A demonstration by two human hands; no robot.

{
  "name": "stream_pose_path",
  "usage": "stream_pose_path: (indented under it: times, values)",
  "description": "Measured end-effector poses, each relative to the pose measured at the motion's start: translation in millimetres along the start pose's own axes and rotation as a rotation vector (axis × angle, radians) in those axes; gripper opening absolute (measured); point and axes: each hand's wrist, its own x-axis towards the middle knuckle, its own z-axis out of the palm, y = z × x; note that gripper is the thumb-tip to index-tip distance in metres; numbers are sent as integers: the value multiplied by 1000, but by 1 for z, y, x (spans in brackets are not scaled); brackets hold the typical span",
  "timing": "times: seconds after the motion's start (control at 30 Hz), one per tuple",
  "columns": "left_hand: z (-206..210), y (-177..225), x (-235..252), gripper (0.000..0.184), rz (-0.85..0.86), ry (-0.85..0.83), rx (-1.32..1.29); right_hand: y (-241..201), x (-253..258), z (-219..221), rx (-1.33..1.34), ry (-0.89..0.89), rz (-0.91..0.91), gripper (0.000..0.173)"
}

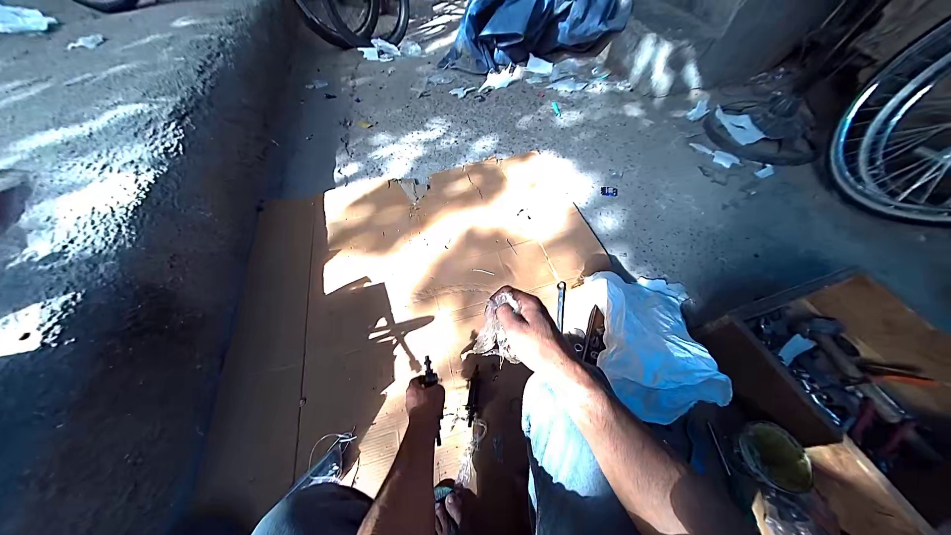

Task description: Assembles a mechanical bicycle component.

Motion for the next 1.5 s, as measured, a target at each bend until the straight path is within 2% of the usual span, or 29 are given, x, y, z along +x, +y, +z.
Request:
stream_pose_path:
  times: [0.17,0.2,0.27,0.37,0.47,0.63,0.77,0.97,1.1,1.2,1.27,1.33,1.4,1.47,1.5]
  values:
    - [23,-46,11,70,154,25,-111,8,9,-1,-54,-49,64,24]
    - [22,-45,13,70,204,26,-111,9,12,-1,-60,-55,67,24]
    - [22,-41,13,60,283,25,-97,13,18,-1,-78,-75,81,26]
    - [22,-26,4,49,337,31,-209,14,22,3,-210,-134,108,28]
    - [24,-3,-9,47,456,74,-393,11,24,7,-425,-206,90,34]
    - [2,69,-58,48,588,91,-638,11,25,17,-546,-243,79,36]
    - [-15,94,-90,46,729,130,-561,5,24,16,-441,-170,58,32]
    - [-18,83,-94,52,803,197,-439,1,15,10,-419,-176,20,20]
    - [-21,81,-95,51,779,152,-392,8,16,5,-146,-24,-41,18]
    - [-29,79,-96,47,707,34,-424,0,7,-8,-44,151,18,19]
    - [-34,78,-94,42,591,-93,-543,4,9,-10,-20,204,51,23]
    - [-36,76,-88,32,407,-201,-735,7,12,-11,71,182,49,25]
    - [-37,74,-81,29,223,-298,-936,7,17,-8,278,164,35,18]
    - [-38,72,-78,29,148,-369,-1112,6,16,-6,434,136,11,11]
    - [-38,72,-77,29,151,-390,-1166,6,16,-5,411,125,12,11]
